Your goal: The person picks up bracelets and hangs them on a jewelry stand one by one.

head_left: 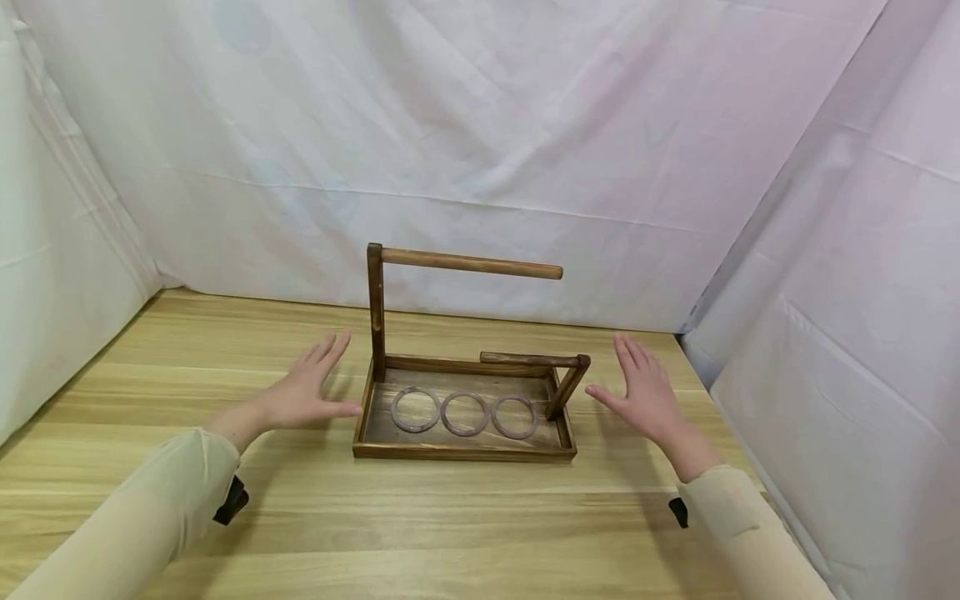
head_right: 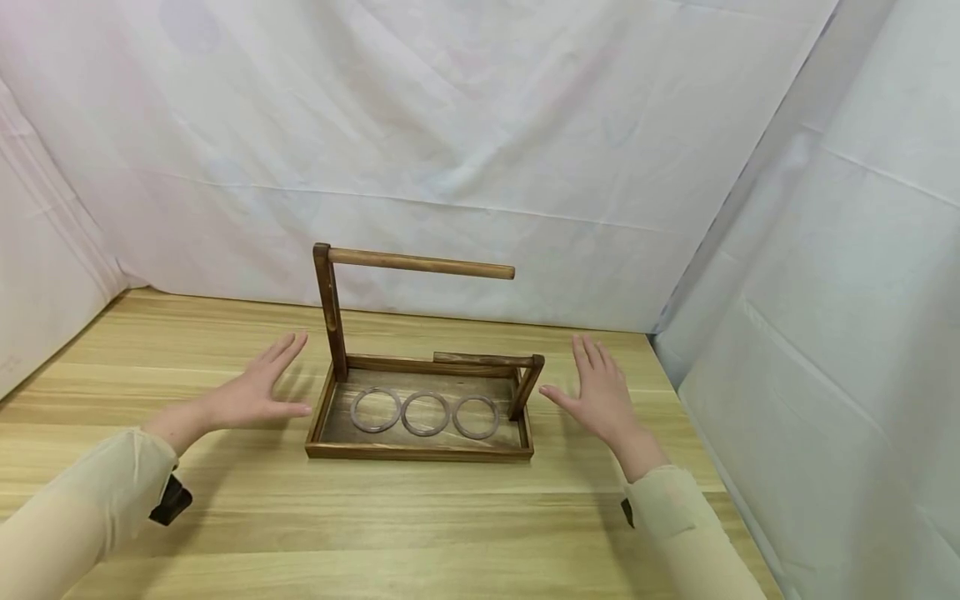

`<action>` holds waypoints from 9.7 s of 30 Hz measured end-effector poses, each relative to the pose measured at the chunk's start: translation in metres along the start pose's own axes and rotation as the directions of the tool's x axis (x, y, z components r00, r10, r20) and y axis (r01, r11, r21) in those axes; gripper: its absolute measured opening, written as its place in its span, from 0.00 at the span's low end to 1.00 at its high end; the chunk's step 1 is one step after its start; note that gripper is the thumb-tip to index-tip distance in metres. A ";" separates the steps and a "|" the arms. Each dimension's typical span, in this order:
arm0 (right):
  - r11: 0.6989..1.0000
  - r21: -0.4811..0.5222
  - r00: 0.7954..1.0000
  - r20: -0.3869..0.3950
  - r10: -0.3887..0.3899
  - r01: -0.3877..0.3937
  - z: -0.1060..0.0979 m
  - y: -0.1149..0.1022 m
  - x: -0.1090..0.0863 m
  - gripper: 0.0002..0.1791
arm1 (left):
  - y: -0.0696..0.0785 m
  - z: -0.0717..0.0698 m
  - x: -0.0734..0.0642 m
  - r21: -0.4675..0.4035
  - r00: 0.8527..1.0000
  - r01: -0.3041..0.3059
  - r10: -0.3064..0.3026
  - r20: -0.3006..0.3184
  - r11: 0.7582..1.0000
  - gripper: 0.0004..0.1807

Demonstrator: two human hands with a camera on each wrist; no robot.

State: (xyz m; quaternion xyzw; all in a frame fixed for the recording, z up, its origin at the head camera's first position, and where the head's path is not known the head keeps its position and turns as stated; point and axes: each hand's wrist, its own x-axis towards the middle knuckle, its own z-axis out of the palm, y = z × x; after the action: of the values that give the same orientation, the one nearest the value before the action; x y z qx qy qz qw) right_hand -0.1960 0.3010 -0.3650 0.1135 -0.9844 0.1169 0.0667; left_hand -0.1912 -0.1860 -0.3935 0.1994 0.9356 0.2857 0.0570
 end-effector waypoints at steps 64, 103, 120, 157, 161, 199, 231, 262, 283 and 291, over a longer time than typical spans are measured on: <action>0.988 0.011 0.934 0.324 -0.150 0.155 0.075 -0.097 0.014 0.41 | -0.008 0.038 -0.009 -0.603 0.961 0.147 0.031 0.275 0.784 0.56; 0.979 0.162 0.931 0.324 -0.170 0.123 0.061 -0.103 0.022 0.36 | -0.006 0.037 -0.010 -0.610 0.963 0.131 0.046 0.266 0.782 0.56; 0.953 0.285 0.944 0.276 -0.180 0.098 0.040 -0.101 0.007 0.36 | -0.006 0.037 -0.010 -0.616 0.963 0.146 0.031 0.267 0.774 0.57; 0.884 0.452 0.957 0.190 -0.221 0.114 -0.001 -0.091 -0.013 0.32 | -0.009 0.039 -0.011 -0.629 0.964 0.142 0.039 0.264 0.765 0.57; 0.883 0.454 0.957 0.181 -0.225 0.122 -0.005 -0.090 -0.014 0.32 | -0.009 0.039 -0.011 -0.629 0.962 0.147 0.038 0.271 0.763 0.57; 0.745 0.658 0.978 0.062 -0.200 0.110 -0.060 -0.087 0.006 0.31 | -0.008 0.038 -0.013 -0.633 0.961 0.147 0.042 0.274 0.760 0.56; 0.746 0.666 0.998 0.047 -0.047 0.004 -0.080 -0.081 0.060 0.34 | -0.005 0.038 -0.016 -0.634 0.963 0.139 0.045 0.266 0.760 0.56; 0.787 0.616 0.998 0.018 -0.063 0.039 -0.086 -0.088 0.087 0.37 | -0.005 0.037 -0.020 -0.642 0.960 0.163 0.029 0.278 0.749 0.56; 0.831 0.545 0.992 -0.001 -0.129 0.108 -0.087 -0.103 0.095 0.37 | -0.005 0.035 -0.021 -0.638 0.960 0.171 0.019 0.281 0.751 0.55; 0.842 0.525 0.989 -0.002 -0.145 0.124 -0.087 -0.109 0.097 0.37 | -0.004 0.037 -0.022 -0.636 0.958 0.178 0.016 0.287 0.751 0.56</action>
State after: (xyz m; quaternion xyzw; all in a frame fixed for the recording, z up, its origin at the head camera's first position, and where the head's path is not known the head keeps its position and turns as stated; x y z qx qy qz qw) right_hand -0.2543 0.1986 -0.2423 0.1981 -0.9059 0.3736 0.0225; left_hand -0.1640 -0.1791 -0.4265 0.1633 0.7666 0.5618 0.2647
